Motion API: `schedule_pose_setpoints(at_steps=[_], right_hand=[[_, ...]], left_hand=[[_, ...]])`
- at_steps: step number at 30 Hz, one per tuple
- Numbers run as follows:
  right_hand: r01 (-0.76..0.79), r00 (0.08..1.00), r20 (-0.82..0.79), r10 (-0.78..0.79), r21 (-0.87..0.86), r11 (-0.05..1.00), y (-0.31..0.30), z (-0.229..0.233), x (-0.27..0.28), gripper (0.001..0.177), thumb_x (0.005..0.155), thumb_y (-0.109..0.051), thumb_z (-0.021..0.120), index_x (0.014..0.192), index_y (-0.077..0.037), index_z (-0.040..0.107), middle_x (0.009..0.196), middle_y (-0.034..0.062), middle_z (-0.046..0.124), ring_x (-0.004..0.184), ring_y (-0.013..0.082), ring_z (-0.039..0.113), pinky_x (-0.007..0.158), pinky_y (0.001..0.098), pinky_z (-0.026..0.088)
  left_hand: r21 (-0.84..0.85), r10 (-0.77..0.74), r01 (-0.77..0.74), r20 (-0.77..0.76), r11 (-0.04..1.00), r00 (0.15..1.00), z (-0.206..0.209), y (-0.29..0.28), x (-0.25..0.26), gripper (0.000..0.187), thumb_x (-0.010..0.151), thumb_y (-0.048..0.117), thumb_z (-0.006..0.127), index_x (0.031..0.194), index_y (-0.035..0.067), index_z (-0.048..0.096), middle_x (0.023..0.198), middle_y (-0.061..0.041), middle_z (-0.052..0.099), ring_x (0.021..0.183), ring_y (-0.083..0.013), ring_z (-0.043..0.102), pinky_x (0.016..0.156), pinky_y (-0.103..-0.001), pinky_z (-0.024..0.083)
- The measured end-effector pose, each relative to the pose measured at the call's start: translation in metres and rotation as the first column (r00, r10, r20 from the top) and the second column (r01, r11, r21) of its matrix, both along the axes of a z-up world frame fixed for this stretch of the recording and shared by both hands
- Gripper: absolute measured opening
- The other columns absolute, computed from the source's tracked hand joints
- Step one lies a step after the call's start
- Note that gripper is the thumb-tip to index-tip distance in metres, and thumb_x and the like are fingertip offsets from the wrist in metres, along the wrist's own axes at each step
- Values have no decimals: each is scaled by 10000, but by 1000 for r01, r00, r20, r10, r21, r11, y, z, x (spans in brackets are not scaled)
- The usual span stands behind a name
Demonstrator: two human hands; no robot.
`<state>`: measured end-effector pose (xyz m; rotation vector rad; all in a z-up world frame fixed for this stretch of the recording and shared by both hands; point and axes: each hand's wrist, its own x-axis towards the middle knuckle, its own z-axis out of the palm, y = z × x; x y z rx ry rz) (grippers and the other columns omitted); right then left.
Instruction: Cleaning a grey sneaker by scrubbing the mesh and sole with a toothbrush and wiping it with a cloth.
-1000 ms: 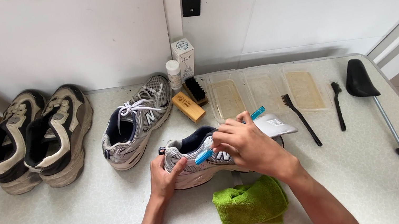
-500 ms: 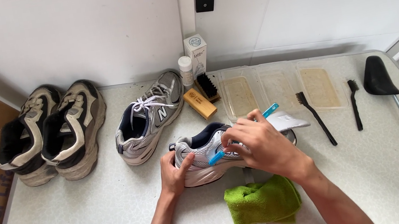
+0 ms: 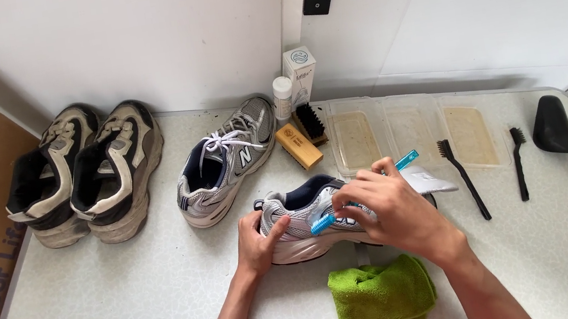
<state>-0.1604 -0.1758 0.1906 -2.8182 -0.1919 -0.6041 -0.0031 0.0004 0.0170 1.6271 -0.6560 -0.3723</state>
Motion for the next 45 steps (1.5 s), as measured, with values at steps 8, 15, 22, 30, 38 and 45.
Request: schedule_pose_setpoints(at_steps=[8,15,22,30,38,45], right_hand=[[16,998,60,-11,-75,997,-6,-2,-1,92,919,-203,721,934,-230,633,742,-69,609,706,131,581,837,353,385],[-18,996,89,25,-73,997,-2,-16,2,56,961,-228,680,927,-223,634,697,-57,562,695,137,567,826,369,374],[31,991,136,-20,-81,996,-4,-5,-4,64,985,-250,662,931,-223,638,726,-54,574,722,132,565,827,370,365],[-1,996,88,9,-87,996,-3,0,-4,113,963,-234,683,877,-224,610,686,-70,582,719,132,562,851,385,349],[-20,999,32,23,-100,995,-4,0,-11,153,902,-235,736,835,-236,599,670,-85,593,712,121,554,840,384,337],[31,997,70,-21,-147,989,-6,-3,-12,95,969,-275,673,907,-243,609,710,-80,605,730,129,549,818,380,341]], left_hand=[[-7,-12,12,3,1000,1000,-2,2,2,577,763,503,818,578,48,516,514,-147,429,579,-148,457,569,-301,422],[-4,-19,19,7,1000,1000,-16,1,6,543,791,476,809,594,52,533,530,-90,436,596,-141,454,562,-297,405],[-14,-29,29,0,999,1000,-13,1,5,541,800,489,793,594,56,542,525,-86,440,591,-132,452,557,-294,408],[-4,-24,25,4,1000,1000,-13,-1,6,535,798,493,799,603,63,548,534,-80,453,591,-147,457,566,-300,405],[8,-22,22,9,1000,1000,-16,1,5,549,799,491,796,607,43,544,539,-117,444,590,-162,464,572,-317,415],[26,-15,14,17,1000,1000,-17,0,7,552,803,517,785,601,60,549,533,-100,457,603,-138,474,582,-302,422]])
